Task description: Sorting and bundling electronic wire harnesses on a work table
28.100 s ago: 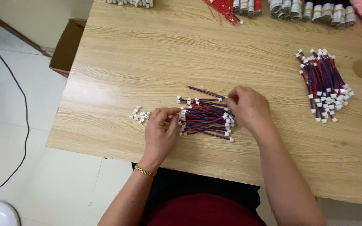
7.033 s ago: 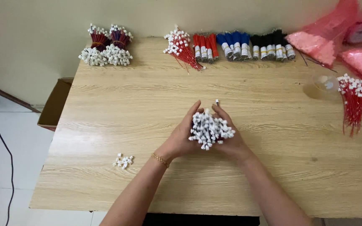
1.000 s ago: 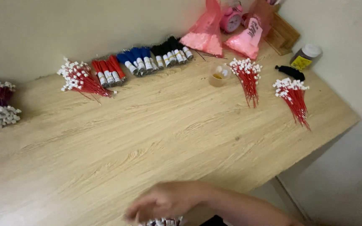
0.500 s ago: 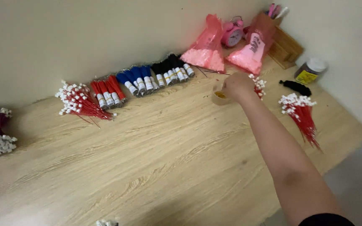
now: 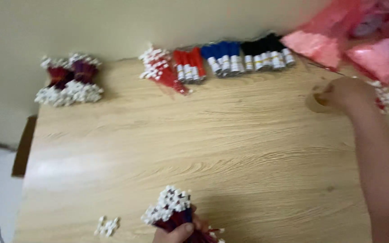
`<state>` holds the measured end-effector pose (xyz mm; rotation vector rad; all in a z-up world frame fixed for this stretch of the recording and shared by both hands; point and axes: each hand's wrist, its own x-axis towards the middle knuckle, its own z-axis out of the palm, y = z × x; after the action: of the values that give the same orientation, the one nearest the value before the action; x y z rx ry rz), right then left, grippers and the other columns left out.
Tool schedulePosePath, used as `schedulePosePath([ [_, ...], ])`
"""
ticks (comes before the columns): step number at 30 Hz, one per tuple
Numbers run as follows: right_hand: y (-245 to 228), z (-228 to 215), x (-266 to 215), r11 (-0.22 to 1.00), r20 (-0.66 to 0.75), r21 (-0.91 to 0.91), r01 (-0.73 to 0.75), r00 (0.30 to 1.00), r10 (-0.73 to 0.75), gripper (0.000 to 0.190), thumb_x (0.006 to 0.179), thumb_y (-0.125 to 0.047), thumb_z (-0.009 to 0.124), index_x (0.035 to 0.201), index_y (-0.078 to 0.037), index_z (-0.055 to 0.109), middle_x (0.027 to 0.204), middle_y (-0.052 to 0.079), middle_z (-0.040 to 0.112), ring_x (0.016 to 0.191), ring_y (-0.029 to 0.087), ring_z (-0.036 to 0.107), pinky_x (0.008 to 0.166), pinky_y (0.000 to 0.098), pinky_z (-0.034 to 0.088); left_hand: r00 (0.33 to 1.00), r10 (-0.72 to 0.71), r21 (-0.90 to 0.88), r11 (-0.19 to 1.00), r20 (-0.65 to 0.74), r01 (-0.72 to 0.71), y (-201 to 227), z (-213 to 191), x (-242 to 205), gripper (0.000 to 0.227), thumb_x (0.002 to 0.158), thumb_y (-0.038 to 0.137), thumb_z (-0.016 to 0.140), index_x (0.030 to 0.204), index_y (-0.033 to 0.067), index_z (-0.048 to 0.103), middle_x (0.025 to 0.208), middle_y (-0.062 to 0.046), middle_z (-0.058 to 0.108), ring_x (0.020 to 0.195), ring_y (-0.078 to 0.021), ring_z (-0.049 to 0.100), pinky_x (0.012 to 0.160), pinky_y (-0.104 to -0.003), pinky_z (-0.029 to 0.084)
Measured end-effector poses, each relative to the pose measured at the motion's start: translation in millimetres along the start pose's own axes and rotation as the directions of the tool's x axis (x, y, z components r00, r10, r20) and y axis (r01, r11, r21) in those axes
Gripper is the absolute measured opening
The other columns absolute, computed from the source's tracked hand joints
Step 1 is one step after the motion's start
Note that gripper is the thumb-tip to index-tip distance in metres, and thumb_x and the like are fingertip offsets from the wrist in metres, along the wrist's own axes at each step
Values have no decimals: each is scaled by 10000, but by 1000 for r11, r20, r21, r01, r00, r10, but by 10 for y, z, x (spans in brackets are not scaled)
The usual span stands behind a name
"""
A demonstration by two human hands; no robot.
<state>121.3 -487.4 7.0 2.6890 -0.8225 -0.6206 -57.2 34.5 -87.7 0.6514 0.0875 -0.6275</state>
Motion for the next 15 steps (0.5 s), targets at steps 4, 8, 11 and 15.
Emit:
schedulePosePath([
  [4, 188, 79, 94, 996, -167, 84, 8, 986, 7, 367, 856, -515, 582, 922, -232, 807, 1007, 89, 781, 923, 285, 746, 685, 382, 543, 989, 5, 101, 995, 151, -20, 139, 33, -63, 431, 843, 94, 718, 1180, -44, 487, 872, -208, 660, 912, -417, 697, 881, -652, 560],
  [8, 265, -74, -197, 901, -309, 407, 150, 951, -19, 307, 863, -476, 655, 1012, -228, 757, 1014, 88, 745, 952, 302, 681, 743, 427, 491, 982, 139, 45, 990, -128, -134, 184, -8, -29, 331, 763, 71, 673, 1026, -100, 570, 836, -274, 717, 890, -479, 721, 829, -613, 565],
  [11, -65, -671, -1199, 668, -294, 710, 224, 956, -8, 232, 852, -339, 686, 962, -145, 750, 900, 65, 707, 838, 205, 612, 700, 359, 434, 943, 155, 45, 988, -296, -149, 342, 262, 94, 196, 786, 29, 619, 941, -81, 568, 789, -261, 665, 838, -456, 701, 773, -635, 570],
  [15, -575, -764, -1882, 239, -378, 866, 439, 888, -262, 51, 850, -124, 712, 845, -77, 732, 773, 11, 711, 746, 76, 596, 701, 224, 453, 867, -4, 77, 996, -498, 49, 650, 895, 196, 136, 770, -38, 663, 890, -60, 603, 821, -274, 689, 705, -396, 671, 685, -519, 578],
])
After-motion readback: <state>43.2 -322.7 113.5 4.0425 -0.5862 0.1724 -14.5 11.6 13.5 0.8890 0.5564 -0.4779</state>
